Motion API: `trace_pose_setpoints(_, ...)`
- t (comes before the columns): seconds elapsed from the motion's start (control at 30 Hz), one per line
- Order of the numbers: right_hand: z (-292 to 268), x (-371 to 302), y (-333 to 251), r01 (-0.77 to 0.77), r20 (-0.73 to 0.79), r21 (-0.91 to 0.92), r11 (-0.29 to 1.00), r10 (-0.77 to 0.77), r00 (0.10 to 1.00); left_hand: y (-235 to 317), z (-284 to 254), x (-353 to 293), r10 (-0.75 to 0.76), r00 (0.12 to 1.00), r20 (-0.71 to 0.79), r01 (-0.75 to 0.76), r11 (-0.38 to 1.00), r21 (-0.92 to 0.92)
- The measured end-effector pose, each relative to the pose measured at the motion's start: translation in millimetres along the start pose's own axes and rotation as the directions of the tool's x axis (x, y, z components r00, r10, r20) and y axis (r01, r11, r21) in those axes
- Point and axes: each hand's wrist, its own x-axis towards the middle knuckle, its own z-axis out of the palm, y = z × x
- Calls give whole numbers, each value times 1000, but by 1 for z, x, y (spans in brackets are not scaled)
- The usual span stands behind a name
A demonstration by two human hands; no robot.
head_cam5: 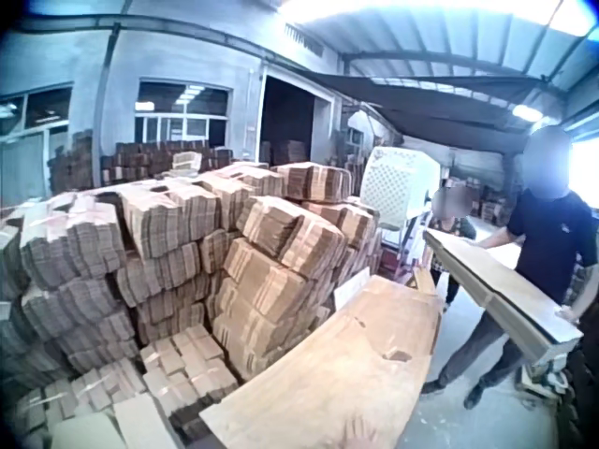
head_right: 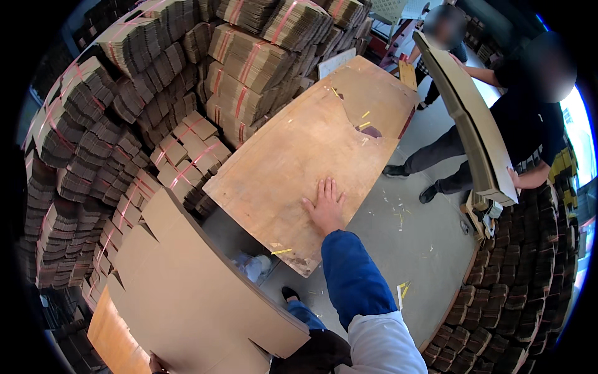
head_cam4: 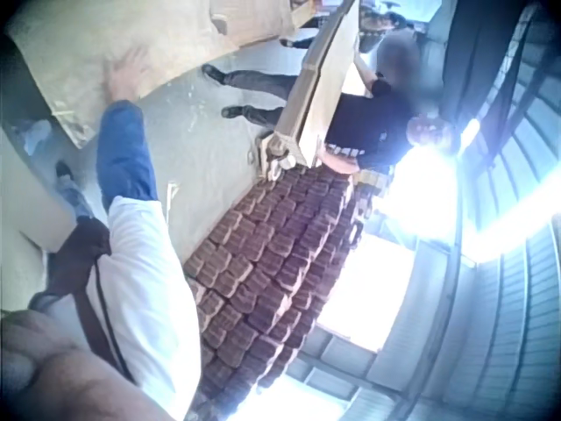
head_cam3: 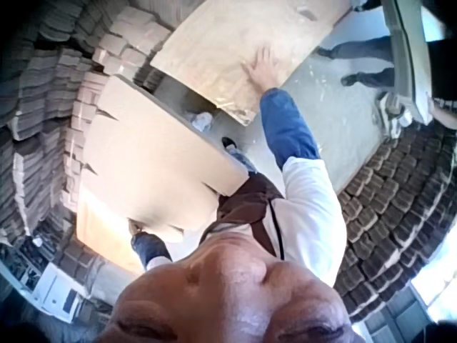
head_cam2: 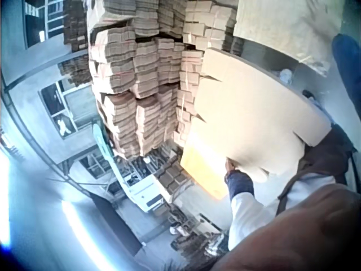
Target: The person picks up a large, pre-cut cardboard sheet and places it on a wooden table. They then fold the sheet along pre-scored lines to form a box shape. The person repeats this folding process with multiple cardboard sheets, stacking the finished folded units on the table.
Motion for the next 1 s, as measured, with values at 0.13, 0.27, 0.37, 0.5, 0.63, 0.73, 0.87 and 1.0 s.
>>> trace_pose_setpoints(0.13,-1,-20,-22,58,-109,90,994,-48,993,-37,-34,45,102,992,70,-101,995,-21)
trace_pose_setpoints(0.27,-13,-95,-70,283,-116,295,913,-260,959,-57,-29,69,285,940,187,-252,950,-183)
trace_pose_setpoints(0.37,-9,-173,-110,234,93,560,795,-341,936,-60,-43,86,293,956,-16,-291,953,82)
trace_pose_setpoints(0.5,30,-216,-141,76,320,624,777,-343,883,-53,-20,77,309,949,-70,-305,951,55)
trace_pose_setpoints(0.63,36,-220,-173,52,385,574,817,-326,863,-57,-24,59,290,952,-101,-288,957,38)
trace_pose_setpoints(0.73,29,-214,-170,82,438,476,875,-317,841,-40,-13,41,264,956,-127,-252,963,100)
trace_pose_setpoints(0.87,32,-215,-174,116,417,460,880,-329,847,-36,-14,30,290,941,-172,-274,955,111)
trace_pose_setpoints(1.0,46,-202,-150,124,322,470,874,-300,898,-27,5,26,289,950,-116,-272,952,140)
